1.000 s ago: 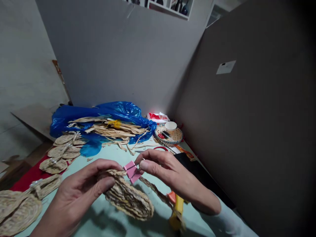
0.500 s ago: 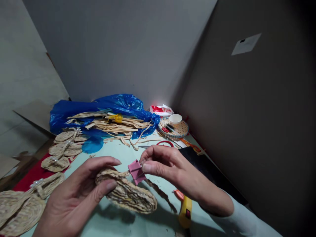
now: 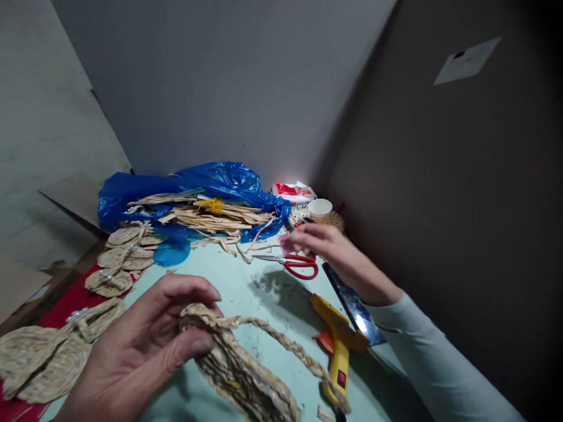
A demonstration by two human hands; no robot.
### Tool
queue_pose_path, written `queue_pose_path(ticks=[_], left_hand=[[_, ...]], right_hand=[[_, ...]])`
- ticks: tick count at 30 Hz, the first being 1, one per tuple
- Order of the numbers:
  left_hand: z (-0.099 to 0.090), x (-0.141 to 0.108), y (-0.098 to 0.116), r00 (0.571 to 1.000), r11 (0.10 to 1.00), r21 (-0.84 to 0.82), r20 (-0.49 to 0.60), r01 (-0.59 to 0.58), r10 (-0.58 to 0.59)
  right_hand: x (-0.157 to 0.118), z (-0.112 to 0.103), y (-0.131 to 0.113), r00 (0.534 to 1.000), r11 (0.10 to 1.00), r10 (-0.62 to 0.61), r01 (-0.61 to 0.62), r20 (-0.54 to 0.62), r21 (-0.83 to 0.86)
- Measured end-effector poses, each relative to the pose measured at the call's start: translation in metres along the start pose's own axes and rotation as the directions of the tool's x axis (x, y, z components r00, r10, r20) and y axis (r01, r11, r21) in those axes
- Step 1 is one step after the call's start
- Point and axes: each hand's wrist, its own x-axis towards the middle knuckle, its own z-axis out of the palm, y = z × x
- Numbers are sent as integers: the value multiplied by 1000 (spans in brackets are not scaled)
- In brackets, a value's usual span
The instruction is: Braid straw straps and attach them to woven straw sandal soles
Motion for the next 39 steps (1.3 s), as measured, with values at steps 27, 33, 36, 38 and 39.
queue_pose_path(ticks=[27, 33, 36, 38, 39], left_hand=[[27, -8, 9, 879, 855, -205, 87, 477, -470], [31, -8, -7, 984, 989, 43, -107, 145, -140], [30, -7, -15, 995, 980, 187, -90, 69, -52], [28, -7, -19, 995, 966, 249, -84, 76, -57], [27, -8, -21, 995, 959, 270, -82, 84, -64]], right_hand=[[-57, 59, -33, 970, 973, -221, 212, 105, 94], [-65, 70, -23, 975, 974, -220, 220, -8, 51], [-66, 68, -24, 975, 975, -220, 220, -10, 32], [-66, 67, -24, 975, 975, -221, 221, 2, 14], [-67, 67, -24, 975, 975, -223, 223, 5, 3]])
